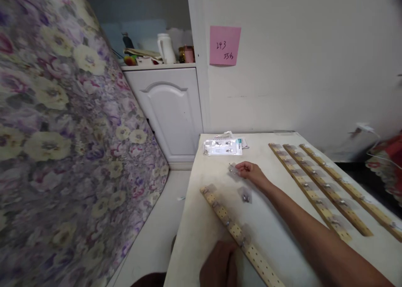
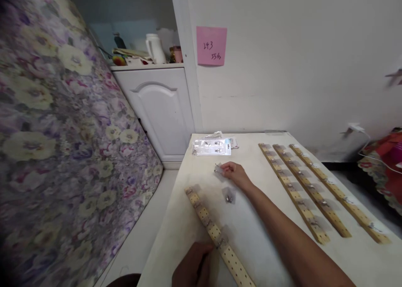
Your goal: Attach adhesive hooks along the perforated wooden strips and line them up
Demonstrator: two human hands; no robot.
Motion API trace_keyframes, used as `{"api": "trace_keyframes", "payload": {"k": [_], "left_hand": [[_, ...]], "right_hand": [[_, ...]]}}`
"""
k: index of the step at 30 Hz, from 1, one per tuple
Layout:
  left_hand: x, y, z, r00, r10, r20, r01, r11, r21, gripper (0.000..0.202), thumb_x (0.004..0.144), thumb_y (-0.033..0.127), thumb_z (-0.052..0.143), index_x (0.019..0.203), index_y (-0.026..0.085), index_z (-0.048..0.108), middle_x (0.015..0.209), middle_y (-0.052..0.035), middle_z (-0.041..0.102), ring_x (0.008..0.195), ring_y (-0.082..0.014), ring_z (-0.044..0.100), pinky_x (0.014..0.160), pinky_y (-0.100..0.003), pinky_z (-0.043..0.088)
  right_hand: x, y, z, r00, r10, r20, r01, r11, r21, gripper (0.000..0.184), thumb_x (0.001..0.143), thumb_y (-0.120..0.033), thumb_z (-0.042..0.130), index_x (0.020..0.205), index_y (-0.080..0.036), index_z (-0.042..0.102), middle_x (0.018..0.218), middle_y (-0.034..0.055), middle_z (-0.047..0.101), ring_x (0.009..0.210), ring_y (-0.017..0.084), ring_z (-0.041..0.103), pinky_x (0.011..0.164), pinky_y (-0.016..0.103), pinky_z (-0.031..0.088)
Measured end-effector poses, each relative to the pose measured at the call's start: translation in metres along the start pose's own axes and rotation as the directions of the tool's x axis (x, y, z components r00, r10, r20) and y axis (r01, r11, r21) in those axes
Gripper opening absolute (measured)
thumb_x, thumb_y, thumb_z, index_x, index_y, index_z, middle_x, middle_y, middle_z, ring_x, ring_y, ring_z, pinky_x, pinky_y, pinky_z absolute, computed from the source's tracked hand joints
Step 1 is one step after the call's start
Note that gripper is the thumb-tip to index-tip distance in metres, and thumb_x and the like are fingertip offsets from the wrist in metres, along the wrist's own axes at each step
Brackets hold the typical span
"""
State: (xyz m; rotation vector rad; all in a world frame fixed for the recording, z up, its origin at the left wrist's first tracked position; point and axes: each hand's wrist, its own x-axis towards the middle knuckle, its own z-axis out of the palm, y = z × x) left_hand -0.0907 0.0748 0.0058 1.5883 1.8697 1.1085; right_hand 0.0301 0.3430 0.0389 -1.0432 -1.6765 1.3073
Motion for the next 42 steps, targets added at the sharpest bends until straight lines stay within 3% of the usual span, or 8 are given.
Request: {"api": "trace_keyframes", "payload": {"k": [6, 9, 13, 17, 22, 29, 37, 42], "left_hand": [[0.003, 0.020, -0.013, 0.999, -0.014, 0.041, 0.015, 0.999, -0.035, 0.026, 0.091, 0.033, 0.040, 0.092, 0.024, 0.064, 0.088, -0.0023, 0.067, 0.083, -0.0165, 0.062, 0.075, -0.025, 0.048], [0.004, 0.031, -0.017, 0.998, -0.039, 0.055, 0.040, 0.999, -0.018, 0.025, 0.090, 0.034, 0.042, 0.092, 0.024, 0.065, 0.088, -0.0018, 0.067, 0.083, -0.0170, 0.063, 0.074, -0.025, 0.048], [0.005, 0.037, -0.019, 0.999, -0.039, 0.021, 0.040, 0.999, -0.011, 0.024, 0.088, 0.032, 0.044, 0.092, 0.023, 0.066, 0.087, -0.0023, 0.067, 0.082, -0.0177, 0.062, 0.072, -0.026, 0.048], [0.002, 0.038, -0.020, 0.999, -0.029, -0.017, 0.027, 0.996, -0.083, 0.025, 0.088, 0.034, 0.045, 0.093, 0.020, 0.066, 0.088, -0.0028, 0.067, 0.081, -0.0178, 0.062, 0.072, -0.026, 0.048], [-0.019, 0.056, -0.014, 0.992, -0.026, -0.127, 0.000, 0.980, -0.198, 0.025, 0.087, 0.036, 0.049, 0.093, 0.018, 0.066, 0.083, -0.0027, 0.064, 0.077, -0.0164, 0.059, 0.069, -0.024, 0.047], [-0.048, 0.085, 0.032, 0.993, -0.087, 0.079, 0.108, 0.938, -0.329, 0.034, 0.084, 0.032, 0.054, 0.115, 0.019, 0.057, 0.082, -0.0011, 0.061, 0.063, -0.0110, 0.052, 0.059, -0.022, 0.045], [-0.055, 0.081, 0.042, 0.973, -0.160, 0.168, 0.217, 0.883, -0.417, 0.027, 0.082, 0.031, 0.057, 0.106, 0.020, 0.058, 0.069, 0.0040, 0.054, 0.059, -0.0097, 0.049, 0.056, -0.020, 0.038], [-0.057, 0.076, 0.048, 0.946, -0.280, 0.163, 0.321, 0.745, -0.585, 0.026, 0.078, 0.036, 0.061, 0.097, 0.018, 0.057, 0.067, 0.0038, 0.054, 0.059, -0.0098, 0.049, 0.053, -0.019, 0.037]], "right_hand": [[-0.087, -0.004, -0.062, 0.995, 0.069, 0.066, -0.074, 0.995, 0.073, 0.028, 0.063, -0.029, 0.073, 0.088, -0.017, 0.066, 0.073, -0.0008, 0.062, 0.066, 0.013, 0.056, 0.061, 0.025, 0.043], [-0.129, 0.010, -0.070, 0.981, 0.133, 0.140, -0.146, 0.985, 0.088, 0.038, 0.064, -0.027, 0.074, 0.100, -0.018, 0.066, 0.083, 0.0013, 0.064, 0.066, 0.013, 0.056, 0.062, 0.026, 0.044], [-0.165, 0.027, -0.073, 0.986, 0.159, 0.041, -0.161, 0.987, 0.030, 0.046, 0.065, -0.028, 0.073, 0.109, -0.020, 0.063, 0.096, 0.0037, 0.064, 0.063, 0.012, 0.054, 0.061, 0.027, 0.044], [-0.190, 0.032, -0.079, 0.981, 0.193, -0.005, -0.193, 0.981, 0.002, 0.033, 0.069, -0.031, 0.070, 0.100, -0.019, 0.065, 0.073, -0.0010, 0.063, 0.059, 0.013, 0.051, 0.055, 0.025, 0.038], [-0.213, 0.017, -0.078, 0.982, 0.183, 0.050, -0.187, 0.975, 0.115, 0.021, 0.070, -0.036, 0.071, 0.080, -0.018, 0.065, 0.070, -0.0010, 0.061, 0.067, 0.015, 0.054, 0.062, 0.026, 0.040], [-0.228, -0.018, -0.062, 0.945, 0.173, 0.276, -0.221, 0.963, 0.154, 0.022, 0.072, -0.038, 0.068, 0.077, -0.018, 0.064, 0.077, 0.0031, 0.067, 0.069, 0.016, 0.060, 0.056, 0.025, 0.046], [-0.245, -0.019, -0.048, 0.821, 0.253, 0.512, -0.322, 0.945, 0.049, 0.017, 0.081, -0.034, 0.056, 0.088, -0.019, 0.061, 0.064, -0.0027, 0.062, 0.047, 0.011, 0.060, 0.039, 0.018, 0.039], [-0.240, -0.014, -0.044, 0.841, 0.231, 0.489, -0.314, 0.945, 0.094, 0.014, 0.075, -0.024, 0.062, 0.088, -0.019, 0.059, 0.061, -0.0053, 0.057, 0.047, 0.009, 0.052, 0.044, 0.019, 0.039]]}}
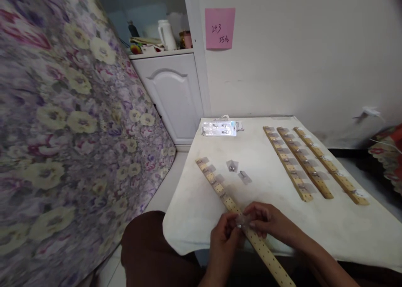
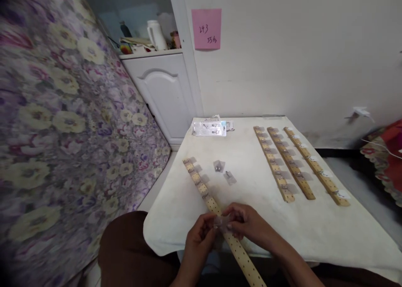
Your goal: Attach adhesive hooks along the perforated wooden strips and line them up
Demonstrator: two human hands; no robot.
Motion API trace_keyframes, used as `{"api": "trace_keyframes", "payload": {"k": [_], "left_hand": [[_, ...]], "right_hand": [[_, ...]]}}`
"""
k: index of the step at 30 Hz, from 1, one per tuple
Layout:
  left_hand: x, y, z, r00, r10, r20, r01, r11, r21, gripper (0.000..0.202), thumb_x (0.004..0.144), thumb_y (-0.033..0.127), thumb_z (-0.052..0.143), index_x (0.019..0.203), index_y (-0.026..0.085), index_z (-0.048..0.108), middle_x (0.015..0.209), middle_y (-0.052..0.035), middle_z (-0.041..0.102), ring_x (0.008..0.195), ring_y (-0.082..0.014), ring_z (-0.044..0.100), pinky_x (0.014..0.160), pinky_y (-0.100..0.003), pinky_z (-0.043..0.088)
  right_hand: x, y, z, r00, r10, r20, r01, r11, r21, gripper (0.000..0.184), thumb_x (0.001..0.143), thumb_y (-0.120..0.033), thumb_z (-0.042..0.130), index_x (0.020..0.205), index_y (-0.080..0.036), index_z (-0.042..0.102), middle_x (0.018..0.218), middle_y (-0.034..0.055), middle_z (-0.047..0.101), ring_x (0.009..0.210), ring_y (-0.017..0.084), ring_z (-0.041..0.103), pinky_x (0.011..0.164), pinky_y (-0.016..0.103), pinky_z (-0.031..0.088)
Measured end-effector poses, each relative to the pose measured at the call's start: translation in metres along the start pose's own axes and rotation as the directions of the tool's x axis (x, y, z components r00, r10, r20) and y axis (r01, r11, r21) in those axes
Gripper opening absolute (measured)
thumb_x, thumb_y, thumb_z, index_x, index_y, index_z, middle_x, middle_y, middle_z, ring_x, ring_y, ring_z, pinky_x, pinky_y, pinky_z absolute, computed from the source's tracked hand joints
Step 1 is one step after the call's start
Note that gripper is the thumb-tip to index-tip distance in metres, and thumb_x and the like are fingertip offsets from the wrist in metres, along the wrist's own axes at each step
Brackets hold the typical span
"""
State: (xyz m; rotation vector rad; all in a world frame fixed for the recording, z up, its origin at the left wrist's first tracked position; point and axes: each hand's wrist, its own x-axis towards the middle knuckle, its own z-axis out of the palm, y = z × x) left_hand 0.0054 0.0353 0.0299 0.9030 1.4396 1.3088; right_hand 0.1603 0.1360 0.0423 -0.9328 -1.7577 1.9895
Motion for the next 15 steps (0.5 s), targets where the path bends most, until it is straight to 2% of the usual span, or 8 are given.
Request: {"api": "trace_keyframes", "payload": {"k": [4, 8, 11, 15], "left_hand": [[0.001, 0.001, 0.004, 0.997, -0.064, -0.051, 0.058, 0.992, -0.109, 0.027, 0.075, 0.036, 0.064, 0.094, 0.018, 0.056, 0.065, 0.0054, 0.052, 0.057, -0.0087, 0.048, 0.051, -0.018, 0.037], [0.002, 0.002, 0.009, 0.995, -0.086, -0.056, 0.076, 0.984, -0.162, 0.026, 0.076, 0.035, 0.064, 0.094, 0.018, 0.055, 0.069, 0.0045, 0.055, 0.055, -0.0082, 0.049, 0.050, -0.018, 0.039], [0.006, 0.001, 0.012, 0.994, -0.090, -0.068, 0.077, 0.982, -0.174, 0.024, 0.077, 0.032, 0.063, 0.093, 0.018, 0.053, 0.072, 0.0033, 0.058, 0.056, -0.0084, 0.051, 0.052, -0.019, 0.040], [0.010, -0.003, 0.007, 0.995, -0.077, -0.060, 0.069, 0.991, -0.119, 0.026, 0.079, 0.031, 0.061, 0.099, 0.018, 0.052, 0.072, 0.0038, 0.055, 0.058, -0.0093, 0.051, 0.052, -0.020, 0.041]], "right_hand": [[0.012, 0.004, -0.003, 0.994, -0.074, -0.078, 0.069, 0.996, -0.060, 0.005, 0.075, -0.021, 0.062, 0.076, -0.019, 0.058, 0.062, -0.0038, 0.057, 0.055, 0.011, 0.051, 0.050, 0.022, 0.038], [0.019, 0.003, -0.004, 0.979, -0.148, -0.139, 0.132, 0.985, -0.114, 0.011, 0.078, -0.027, 0.063, 0.085, -0.018, 0.065, 0.073, 0.0003, 0.063, 0.069, 0.016, 0.057, 0.062, 0.026, 0.043], [0.022, 0.005, -0.003, 0.991, -0.087, -0.105, 0.084, 0.996, -0.031, 0.022, 0.079, -0.032, 0.062, 0.097, -0.019, 0.064, 0.069, -0.0008, 0.062, 0.061, 0.015, 0.058, 0.053, 0.025, 0.043], [0.030, 0.011, -0.007, 0.997, -0.059, -0.054, 0.062, 0.996, 0.060, 0.024, 0.079, -0.033, 0.063, 0.098, -0.018, 0.064, 0.064, -0.0029, 0.059, 0.051, 0.012, 0.057, 0.047, 0.023, 0.042]]}}
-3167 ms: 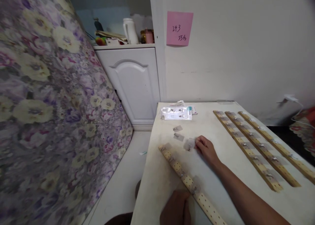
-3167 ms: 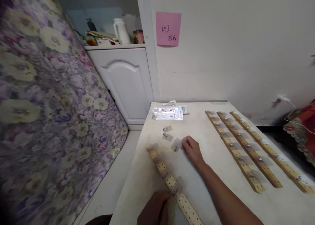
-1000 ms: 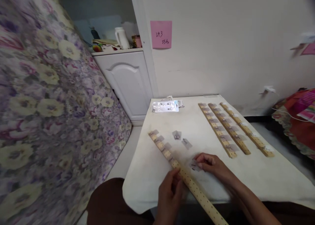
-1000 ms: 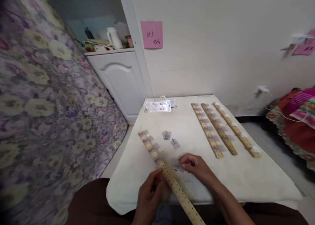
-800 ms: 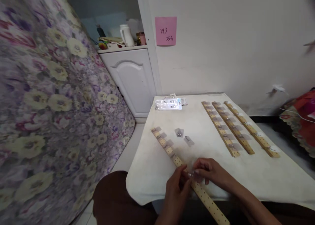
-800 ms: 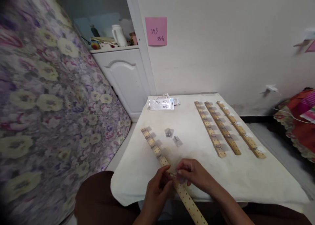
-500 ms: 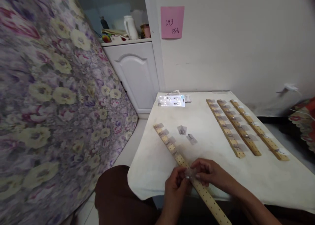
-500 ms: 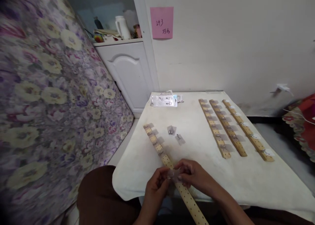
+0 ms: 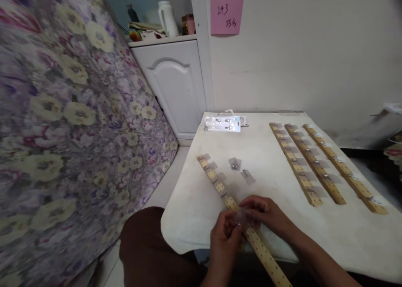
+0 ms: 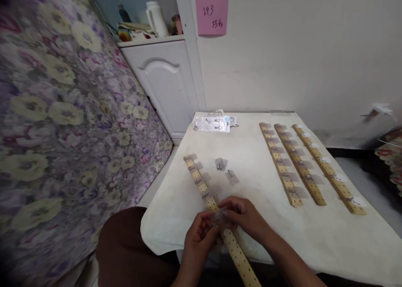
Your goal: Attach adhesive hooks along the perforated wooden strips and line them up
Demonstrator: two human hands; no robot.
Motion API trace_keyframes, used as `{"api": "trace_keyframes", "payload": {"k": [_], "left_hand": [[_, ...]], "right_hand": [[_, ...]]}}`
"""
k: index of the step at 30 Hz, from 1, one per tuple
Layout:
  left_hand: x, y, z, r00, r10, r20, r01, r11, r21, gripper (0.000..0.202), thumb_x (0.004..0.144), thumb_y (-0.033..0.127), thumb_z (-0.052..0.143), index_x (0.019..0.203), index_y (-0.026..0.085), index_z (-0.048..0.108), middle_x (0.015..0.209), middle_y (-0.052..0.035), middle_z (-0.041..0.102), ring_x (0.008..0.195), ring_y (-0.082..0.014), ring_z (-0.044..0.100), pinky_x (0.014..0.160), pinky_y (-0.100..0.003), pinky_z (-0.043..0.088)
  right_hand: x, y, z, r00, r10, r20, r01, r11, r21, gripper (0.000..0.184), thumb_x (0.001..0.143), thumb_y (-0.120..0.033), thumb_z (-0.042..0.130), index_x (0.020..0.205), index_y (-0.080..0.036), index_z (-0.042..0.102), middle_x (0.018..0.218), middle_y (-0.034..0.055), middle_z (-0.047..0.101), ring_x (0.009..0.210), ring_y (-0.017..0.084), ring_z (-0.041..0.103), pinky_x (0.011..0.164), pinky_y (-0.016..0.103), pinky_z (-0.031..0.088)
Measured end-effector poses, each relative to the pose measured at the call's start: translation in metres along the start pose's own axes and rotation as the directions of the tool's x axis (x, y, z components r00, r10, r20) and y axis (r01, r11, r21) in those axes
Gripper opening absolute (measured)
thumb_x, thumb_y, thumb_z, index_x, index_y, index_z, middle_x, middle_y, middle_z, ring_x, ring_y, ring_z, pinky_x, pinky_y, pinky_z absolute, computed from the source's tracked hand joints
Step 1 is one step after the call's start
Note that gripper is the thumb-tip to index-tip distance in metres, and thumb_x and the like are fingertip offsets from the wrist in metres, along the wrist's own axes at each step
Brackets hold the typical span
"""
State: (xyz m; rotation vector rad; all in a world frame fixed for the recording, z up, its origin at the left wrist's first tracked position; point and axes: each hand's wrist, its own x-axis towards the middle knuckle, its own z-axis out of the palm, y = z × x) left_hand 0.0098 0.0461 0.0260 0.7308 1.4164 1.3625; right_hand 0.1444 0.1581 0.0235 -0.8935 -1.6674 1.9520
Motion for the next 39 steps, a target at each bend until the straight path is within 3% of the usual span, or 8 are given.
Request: {"api": "trace_keyframes", "payload": {"k": [3, 7, 12, 16, 20, 24, 39], "left_hand": [[0.000, 0.000, -0.011, 0.995, 0.096, -0.023, -0.090, 0.977, 0.194, 0.033, 0.081, 0.028, 0.060, 0.112, 0.020, 0.051, 0.077, 0.0035, 0.053, 0.064, -0.0105, 0.052, 0.059, -0.022, 0.044], [-0.005, -0.001, -0.027, 0.949, 0.308, 0.061, -0.291, 0.788, 0.543, 0.029, 0.087, 0.021, 0.053, 0.116, 0.023, 0.053, 0.090, -0.0016, 0.056, 0.080, -0.0143, 0.054, 0.072, -0.028, 0.047], [-0.008, -0.004, -0.037, 0.858, 0.456, 0.236, -0.490, 0.588, 0.643, 0.035, 0.090, 0.012, 0.042, 0.122, 0.022, 0.052, 0.106, -0.0077, 0.055, 0.096, -0.0177, 0.053, 0.080, -0.032, 0.048], [-0.007, -0.009, -0.041, 0.804, 0.516, 0.295, -0.530, 0.399, 0.748, 0.046, 0.087, 0.006, 0.042, 0.130, 0.021, 0.048, 0.104, -0.0094, 0.057, 0.093, -0.0205, 0.052, 0.077, -0.035, 0.048], [-0.005, -0.015, -0.045, 0.767, 0.543, 0.341, -0.549, 0.282, 0.787, 0.051, 0.086, 0.003, 0.042, 0.134, 0.020, 0.044, 0.103, -0.0091, 0.058, 0.092, -0.0206, 0.051, 0.075, -0.036, 0.047], [-0.002, -0.017, -0.045, 0.750, 0.553, 0.362, -0.553, 0.225, 0.802, 0.053, 0.086, 0.003, 0.042, 0.136, 0.021, 0.041, 0.101, -0.0090, 0.058, 0.089, -0.0208, 0.050, 0.072, -0.036, 0.046], [0.003, -0.020, -0.046, 0.745, 0.550, 0.377, -0.530, 0.144, 0.836, 0.057, 0.085, 0.003, 0.040, 0.138, 0.023, 0.039, 0.095, -0.0071, 0.057, 0.083, -0.0194, 0.049, 0.068, -0.034, 0.045]], "right_hand": [[0.008, 0.004, -0.005, 1.000, 0.001, 0.009, -0.001, 1.000, 0.011, 0.025, 0.080, -0.032, 0.062, 0.101, -0.018, 0.064, 0.067, -0.0031, 0.058, 0.050, 0.010, 0.056, 0.047, 0.023, 0.042], [0.014, 0.006, -0.005, 1.000, 0.017, -0.023, -0.016, 0.999, 0.039, 0.021, 0.078, -0.028, 0.062, 0.098, -0.020, 0.059, 0.065, -0.0056, 0.056, 0.048, 0.010, 0.055, 0.045, 0.022, 0.042], [0.016, 0.003, 0.002, 0.998, 0.011, -0.057, -0.012, 1.000, -0.015, 0.013, 0.079, -0.022, 0.059, 0.091, -0.020, 0.054, 0.064, -0.0057, 0.057, 0.050, 0.010, 0.056, 0.046, 0.021, 0.042], [0.016, 0.000, 0.004, 0.997, 0.018, -0.081, -0.024, 0.997, -0.072, 0.013, 0.081, -0.022, 0.056, 0.094, -0.020, 0.056, 0.065, -0.0053, 0.056, 0.050, 0.009, 0.056, 0.047, 0.021, 0.043], [0.015, 0.001, 0.004, 0.996, 0.024, -0.092, -0.030, 0.997, -0.072, 0.013, 0.081, -0.022, 0.056, 0.094, -0.020, 0.056, 0.066, -0.0054, 0.055, 0.050, 0.009, 0.055, 0.047, 0.021, 0.043], [0.014, 0.001, 0.006, 0.995, 0.025, -0.095, -0.034, 0.995, -0.098, 0.013, 0.082, -0.021, 0.055, 0.095, -0.020, 0.055, 0.066, -0.0052, 0.056, 0.050, 0.009, 0.055, 0.048, 0.022, 0.044], [0.015, 0.003, 0.006, 0.995, 0.007, -0.104, -0.022, 0.990, -0.141, 0.011, 0.081, -0.021, 0.055, 0.092, -0.021, 0.055, 0.065, -0.0053, 0.057, 0.050, 0.010, 0.056, 0.047, 0.022, 0.047]]}}
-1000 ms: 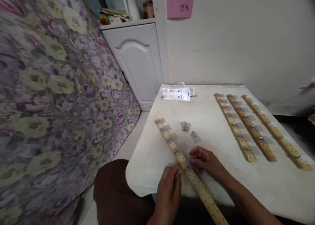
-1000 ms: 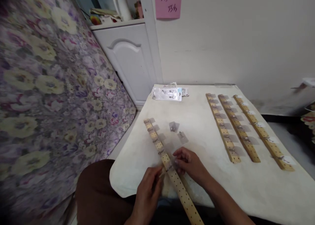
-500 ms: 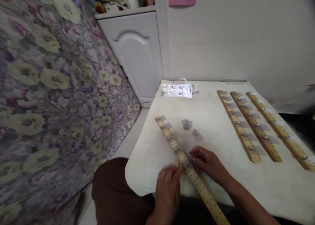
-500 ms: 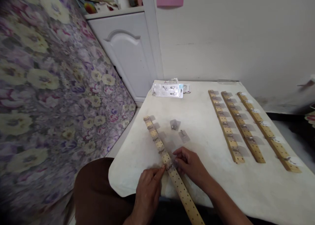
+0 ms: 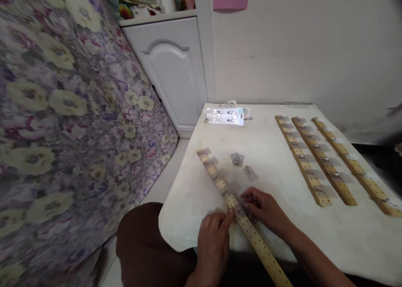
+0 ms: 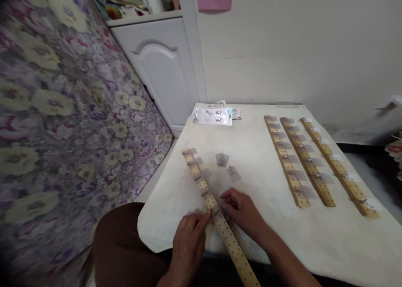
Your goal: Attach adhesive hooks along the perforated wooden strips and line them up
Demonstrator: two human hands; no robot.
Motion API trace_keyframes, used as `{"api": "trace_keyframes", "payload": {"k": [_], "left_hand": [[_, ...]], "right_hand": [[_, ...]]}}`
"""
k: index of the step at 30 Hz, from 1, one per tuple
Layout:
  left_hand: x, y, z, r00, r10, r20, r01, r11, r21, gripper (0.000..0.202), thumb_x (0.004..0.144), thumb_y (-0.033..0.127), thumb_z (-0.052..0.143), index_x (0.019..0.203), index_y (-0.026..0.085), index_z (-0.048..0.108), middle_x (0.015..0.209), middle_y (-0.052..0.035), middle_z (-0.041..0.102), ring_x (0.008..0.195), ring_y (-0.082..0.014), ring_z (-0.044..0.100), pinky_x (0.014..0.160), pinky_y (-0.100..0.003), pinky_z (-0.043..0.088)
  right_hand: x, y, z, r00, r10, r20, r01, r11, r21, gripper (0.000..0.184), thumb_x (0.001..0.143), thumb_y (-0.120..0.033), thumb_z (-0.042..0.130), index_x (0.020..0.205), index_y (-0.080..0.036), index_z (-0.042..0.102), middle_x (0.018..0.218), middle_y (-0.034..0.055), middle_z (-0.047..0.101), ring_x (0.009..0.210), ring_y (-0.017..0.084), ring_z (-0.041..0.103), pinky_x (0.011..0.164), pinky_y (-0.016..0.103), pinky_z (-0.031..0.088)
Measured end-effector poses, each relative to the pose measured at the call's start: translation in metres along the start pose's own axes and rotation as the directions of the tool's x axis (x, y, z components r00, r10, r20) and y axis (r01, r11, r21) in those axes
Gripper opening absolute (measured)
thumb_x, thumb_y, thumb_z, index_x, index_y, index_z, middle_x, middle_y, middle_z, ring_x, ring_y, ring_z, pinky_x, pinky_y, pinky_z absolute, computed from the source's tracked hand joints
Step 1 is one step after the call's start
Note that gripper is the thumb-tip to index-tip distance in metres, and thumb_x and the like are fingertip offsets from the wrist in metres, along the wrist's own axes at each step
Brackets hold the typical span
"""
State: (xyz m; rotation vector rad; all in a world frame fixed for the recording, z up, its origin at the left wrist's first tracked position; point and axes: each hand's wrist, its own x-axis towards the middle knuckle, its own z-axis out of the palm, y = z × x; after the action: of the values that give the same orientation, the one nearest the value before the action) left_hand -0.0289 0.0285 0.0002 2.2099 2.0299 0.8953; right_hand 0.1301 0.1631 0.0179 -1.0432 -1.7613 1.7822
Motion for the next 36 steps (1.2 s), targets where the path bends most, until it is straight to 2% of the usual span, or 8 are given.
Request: {"api": "trace_keyframes", "payload": {"k": [7, 23, 30, 33, 36], "left_hand": [[0.0019, 0.0010, -0.0018, 1.000, -0.004, 0.014, 0.004, 1.000, -0.008, 0.057, 0.085, 0.004, 0.038, 0.139, 0.024, 0.038, 0.094, -0.0072, 0.057, 0.082, -0.0195, 0.049, 0.068, -0.034, 0.045], [0.0047, 0.0027, -0.0014, 1.000, -0.006, 0.011, 0.005, 1.000, 0.026, 0.051, 0.084, 0.001, 0.040, 0.131, 0.020, 0.046, 0.092, -0.0069, 0.057, 0.080, -0.0193, 0.048, 0.067, -0.034, 0.043], [0.0086, 0.0034, -0.0038, 1.000, -0.010, -0.013, 0.011, 0.999, 0.049, 0.047, 0.083, 0.001, 0.039, 0.124, 0.020, 0.052, 0.088, -0.0059, 0.056, 0.078, -0.0183, 0.049, 0.066, -0.032, 0.043], [0.0089, 0.0023, -0.0045, 1.000, -0.004, 0.006, 0.003, 0.997, 0.076, 0.047, 0.080, 0.001, 0.040, 0.121, 0.020, 0.054, 0.085, -0.0054, 0.056, 0.076, -0.0186, 0.049, 0.064, -0.031, 0.043], [0.0081, 0.0005, -0.0033, 1.000, -0.016, 0.006, 0.016, 0.996, 0.092, 0.050, 0.078, 0.001, 0.041, 0.122, 0.022, 0.054, 0.085, -0.0047, 0.056, 0.076, -0.0184, 0.050, 0.064, -0.031, 0.044]], "right_hand": [[-0.0018, -0.0051, 0.0014, 1.000, 0.012, -0.015, -0.012, 1.000, 0.006, 0.010, 0.080, -0.021, 0.056, 0.089, -0.021, 0.055, 0.062, -0.0057, 0.057, 0.049, 0.011, 0.057, 0.046, 0.022, 0.046], [-0.0018, -0.0054, 0.0017, 1.000, -0.001, -0.016, 0.001, 1.000, -0.025, 0.009, 0.080, -0.023, 0.056, 0.088, -0.021, 0.055, 0.060, -0.0055, 0.056, 0.049, 0.012, 0.056, 0.047, 0.023, 0.045], [-0.0011, -0.0030, 0.0031, 0.998, -0.036, -0.052, 0.031, 0.995, -0.100, 0.006, 0.079, -0.022, 0.056, 0.085, -0.022, 0.057, 0.059, -0.0055, 0.053, 0.048, 0.010, 0.049, 0.046, 0.022, 0.040], [-0.0028, -0.0021, 0.0035, 0.997, -0.054, -0.059, 0.049, 0.995, -0.082, 0.012, 0.080, -0.026, 0.056, 0.091, -0.021, 0.057, 0.065, -0.0039, 0.055, 0.052, 0.011, 0.050, 0.045, 0.022, 0.040], [-0.0033, -0.0013, -0.0035, 0.991, -0.069, -0.118, 0.057, 0.993, -0.101, 0.019, 0.080, -0.032, 0.057, 0.096, -0.022, 0.058, 0.069, -0.0028, 0.057, 0.053, 0.012, 0.050, 0.045, 0.023, 0.039]]}}
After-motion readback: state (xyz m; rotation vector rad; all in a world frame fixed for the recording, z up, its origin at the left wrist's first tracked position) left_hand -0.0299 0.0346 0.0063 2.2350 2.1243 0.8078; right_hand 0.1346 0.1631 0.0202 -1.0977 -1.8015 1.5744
